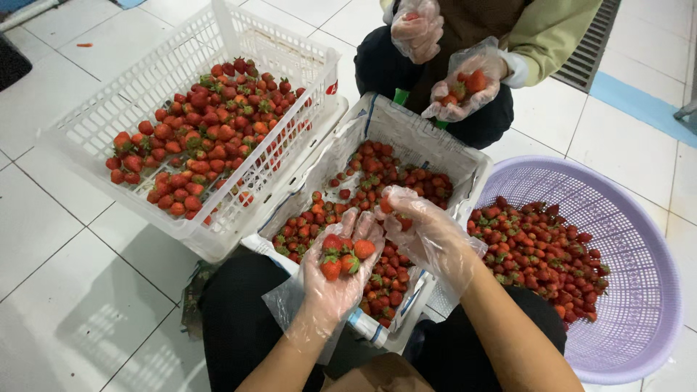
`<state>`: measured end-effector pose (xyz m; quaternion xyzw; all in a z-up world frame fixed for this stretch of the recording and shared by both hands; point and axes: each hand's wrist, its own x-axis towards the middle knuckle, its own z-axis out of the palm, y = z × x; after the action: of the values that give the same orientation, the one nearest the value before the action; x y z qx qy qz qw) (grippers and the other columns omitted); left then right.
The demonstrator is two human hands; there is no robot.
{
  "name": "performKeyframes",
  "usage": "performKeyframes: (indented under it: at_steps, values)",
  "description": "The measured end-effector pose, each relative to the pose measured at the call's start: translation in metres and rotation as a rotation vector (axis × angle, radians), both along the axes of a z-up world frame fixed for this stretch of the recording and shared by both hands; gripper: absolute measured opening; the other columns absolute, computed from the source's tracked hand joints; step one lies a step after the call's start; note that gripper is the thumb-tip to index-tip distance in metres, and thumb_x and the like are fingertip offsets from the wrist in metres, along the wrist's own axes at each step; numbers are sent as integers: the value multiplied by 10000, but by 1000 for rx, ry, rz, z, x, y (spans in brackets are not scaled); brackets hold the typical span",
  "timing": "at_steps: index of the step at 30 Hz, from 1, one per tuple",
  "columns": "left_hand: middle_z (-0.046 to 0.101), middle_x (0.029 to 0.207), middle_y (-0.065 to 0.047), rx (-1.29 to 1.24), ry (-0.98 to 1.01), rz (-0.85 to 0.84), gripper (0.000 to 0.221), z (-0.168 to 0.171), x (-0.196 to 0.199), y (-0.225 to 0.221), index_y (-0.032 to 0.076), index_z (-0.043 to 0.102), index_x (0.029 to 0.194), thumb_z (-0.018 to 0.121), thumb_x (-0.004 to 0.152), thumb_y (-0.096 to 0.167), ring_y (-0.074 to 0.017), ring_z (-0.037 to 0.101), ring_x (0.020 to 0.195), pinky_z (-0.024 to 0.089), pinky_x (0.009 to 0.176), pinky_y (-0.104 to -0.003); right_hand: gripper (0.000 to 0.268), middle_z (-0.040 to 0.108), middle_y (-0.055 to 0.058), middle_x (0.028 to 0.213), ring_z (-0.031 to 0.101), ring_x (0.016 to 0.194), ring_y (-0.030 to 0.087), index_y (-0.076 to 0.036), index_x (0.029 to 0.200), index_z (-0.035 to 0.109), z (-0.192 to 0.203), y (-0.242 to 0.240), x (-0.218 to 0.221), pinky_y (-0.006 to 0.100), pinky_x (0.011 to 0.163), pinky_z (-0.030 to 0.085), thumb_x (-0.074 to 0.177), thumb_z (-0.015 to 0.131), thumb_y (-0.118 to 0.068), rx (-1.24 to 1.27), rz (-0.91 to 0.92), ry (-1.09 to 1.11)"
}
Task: The person sits on the floor and removes the green tops from strawberries by hand. They pick strawberries from a white crate, twist off the stems, and place the hulled fruit into a purple colander.
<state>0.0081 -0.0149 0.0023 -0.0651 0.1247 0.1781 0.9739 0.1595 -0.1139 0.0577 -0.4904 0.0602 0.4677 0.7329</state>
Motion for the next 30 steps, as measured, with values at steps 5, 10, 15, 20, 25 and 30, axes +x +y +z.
performKeyframes:
  at_steps: [5,10,15,20,25,30]
  values:
    - [586,1395,-249,-25,-2,12,487,-1,0,-1,1,538,1376,525,959,252,-361,517,1344,308,1202,-542,247,689,-2,959,656,939,113,-117,1085,664,1,-1,-3,223,759,518,857,760,-135,75,32,-32]
    - [592,1403,-247,-8,114,21,516,7,2,0,-16,537,1394,507,953,251,-334,512,1375,281,1201,-559,280,694,50,892,597,778,90,-116,1143,735,14,1,-3,165,615,482,875,729,-198,23,69,-40]
    - [570,1430,-255,12,95,9,535,8,2,-2,-6,526,1413,501,953,266,-348,501,1380,275,1206,-547,188,691,68,860,601,709,87,-85,1058,678,19,2,-5,162,556,483,927,711,-216,10,42,-11]
    - [529,1441,-262,-19,71,26,538,7,1,-1,-15,496,1425,489,965,263,-355,471,1393,272,1219,-560,167,709,51,880,645,758,96,-109,1080,600,19,4,-7,168,595,522,932,672,-136,-76,-13,33]
    - [538,1443,-283,-15,28,17,567,6,1,-1,-17,491,1436,488,944,266,-382,460,1399,267,1206,-551,236,682,53,821,541,593,82,-114,1125,680,21,5,-4,163,483,459,959,632,-275,-60,63,-50]
    - [543,1472,-208,-19,73,43,569,0,2,0,-4,481,1457,461,952,258,-334,462,1429,243,1211,-572,324,618,37,730,507,552,89,-77,1000,642,24,5,-4,185,439,413,1013,549,-387,-75,41,27]
